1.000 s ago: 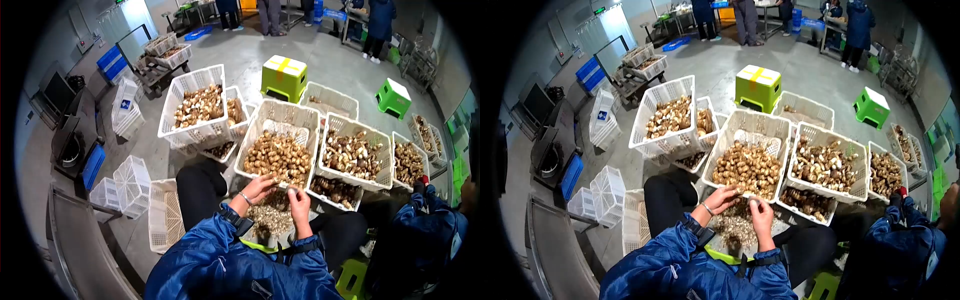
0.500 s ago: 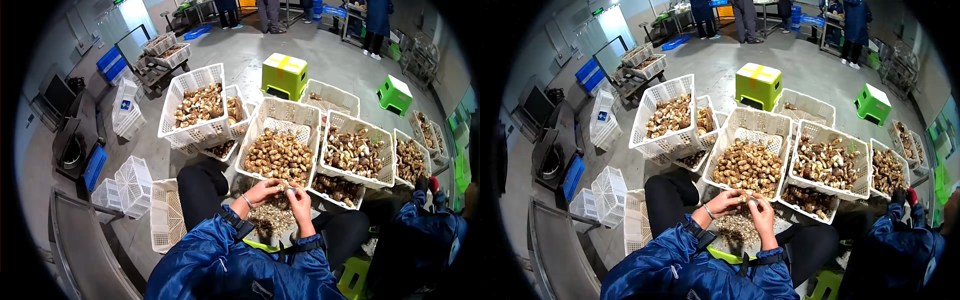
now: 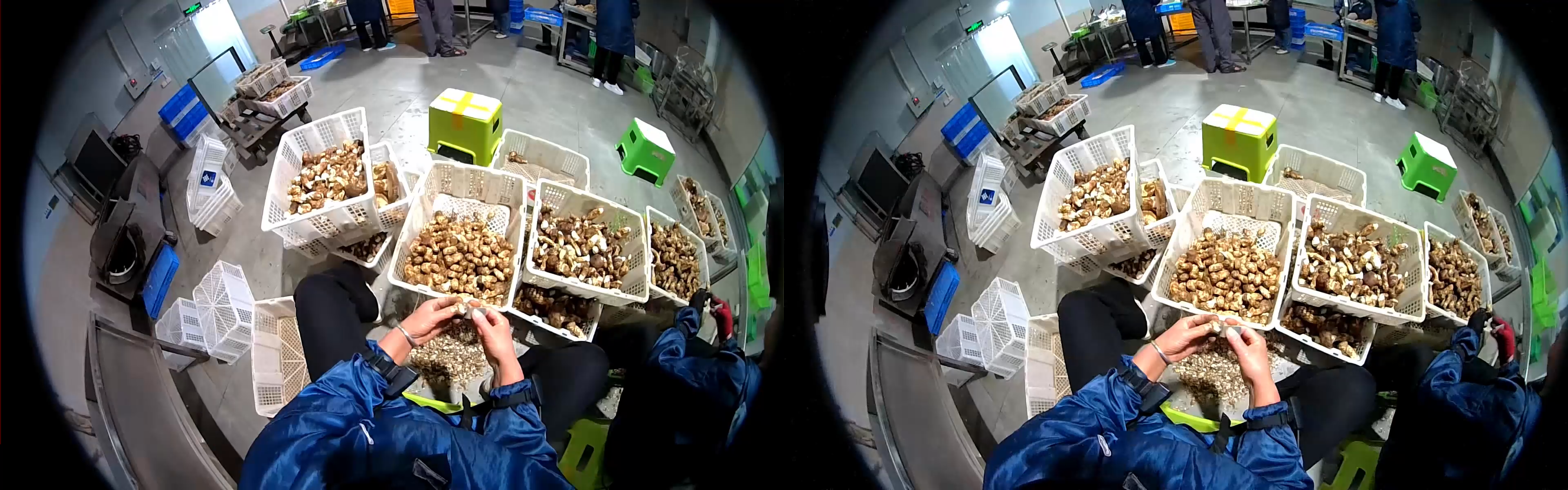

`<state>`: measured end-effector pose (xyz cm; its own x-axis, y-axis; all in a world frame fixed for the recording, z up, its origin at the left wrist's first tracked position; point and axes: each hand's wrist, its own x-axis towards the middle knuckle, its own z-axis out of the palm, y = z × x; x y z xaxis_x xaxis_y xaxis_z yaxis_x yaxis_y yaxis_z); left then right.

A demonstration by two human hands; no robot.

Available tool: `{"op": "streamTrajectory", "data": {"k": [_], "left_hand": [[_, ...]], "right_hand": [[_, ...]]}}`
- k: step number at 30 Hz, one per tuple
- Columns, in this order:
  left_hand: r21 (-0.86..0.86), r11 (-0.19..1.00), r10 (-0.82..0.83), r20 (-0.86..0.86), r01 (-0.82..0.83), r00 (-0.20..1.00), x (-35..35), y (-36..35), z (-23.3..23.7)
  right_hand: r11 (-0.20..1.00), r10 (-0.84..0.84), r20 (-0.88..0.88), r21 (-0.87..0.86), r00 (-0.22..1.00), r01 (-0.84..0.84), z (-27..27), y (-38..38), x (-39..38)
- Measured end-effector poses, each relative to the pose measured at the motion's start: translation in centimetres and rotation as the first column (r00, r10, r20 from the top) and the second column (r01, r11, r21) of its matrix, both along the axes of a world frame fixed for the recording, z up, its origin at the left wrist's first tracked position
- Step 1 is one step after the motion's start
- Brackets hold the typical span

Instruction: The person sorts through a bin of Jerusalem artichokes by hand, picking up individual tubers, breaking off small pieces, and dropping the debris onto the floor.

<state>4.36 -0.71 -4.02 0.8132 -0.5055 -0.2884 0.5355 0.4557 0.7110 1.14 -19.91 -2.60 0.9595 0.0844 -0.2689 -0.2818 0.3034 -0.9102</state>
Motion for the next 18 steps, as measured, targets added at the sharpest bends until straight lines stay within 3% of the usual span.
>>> {"op": "streamTrajectory", "data": {"k": [2, 4, 7, 8, 10, 11, 14, 15, 18], "left_hand": [[0.258, 0.966, -0.034, 0.186, -0.015, 0.982, 0.1, -0.3, 0.4], [0.057, 0.998, 0.004, 0.009, -0.004, 1.0, -0.4, -0.4, 0.7], [-0.179, 0.983, 0.003, -0.155, -0.031, 0.988, -0.4, -0.3, 0.5], [-0.129, 0.991, 0.023, -0.126, -0.04, 0.992, -0.6, -0.6, 0.3], [-0.027, 0.998, 0.062, -0.061, -0.063, 0.996, -0.8, -1.2, 0.6], [0.018, 0.998, 0.059, -0.068, -0.058, 0.996, -0.8, -1.2, 0.5], [-0.231, 0.973, -0.012, -0.136, -0.02, 0.991, -0.4, -0.4, -0.6], [-0.252, 0.968, -0.032, -0.147, -0.006, 0.989, -0.3, -0.2, -0.5], [-0.113, 0.993, 0.021, -0.093, -0.031, 0.995, -0.3, -0.6, -0.4]], "right_hand": [[0.964, 0.013, 0.333, -0.255, 0.943, 0.077, -2.0, 0.2, 0.3], [1.0, 0.005, 0.07, -0.027, 0.998, -0.003, -0.6, -0.1, 0.0], [1.0, 0.016, 0.012, 0.01, 1.0, -0.016, -0.3, -0.6, 0.4], [0.996, -0.038, 0.045, 0.087, 0.998, 0.034, -0.2, 0.0, 0.2], [0.96, 0.051, 0.269, -0.279, 0.962, 0.027, -1.5, 0.3, 0.2], [0.971, 0.031, 0.224, -0.238, 0.974, 0.024, -2.2, 0.2, 0.2], [0.995, -0.006, -0.005, 0.097, 1.0, 0.006, -1.4, -0.2, 0.5], [0.996, 0.001, -0.069, 0.089, 0.998, 0.005, -1.3, -0.3, 0.6], [0.998, 0.05, 0.089, -0.039, 0.995, -0.047, -0.8, 0.0, 0.2]]}}
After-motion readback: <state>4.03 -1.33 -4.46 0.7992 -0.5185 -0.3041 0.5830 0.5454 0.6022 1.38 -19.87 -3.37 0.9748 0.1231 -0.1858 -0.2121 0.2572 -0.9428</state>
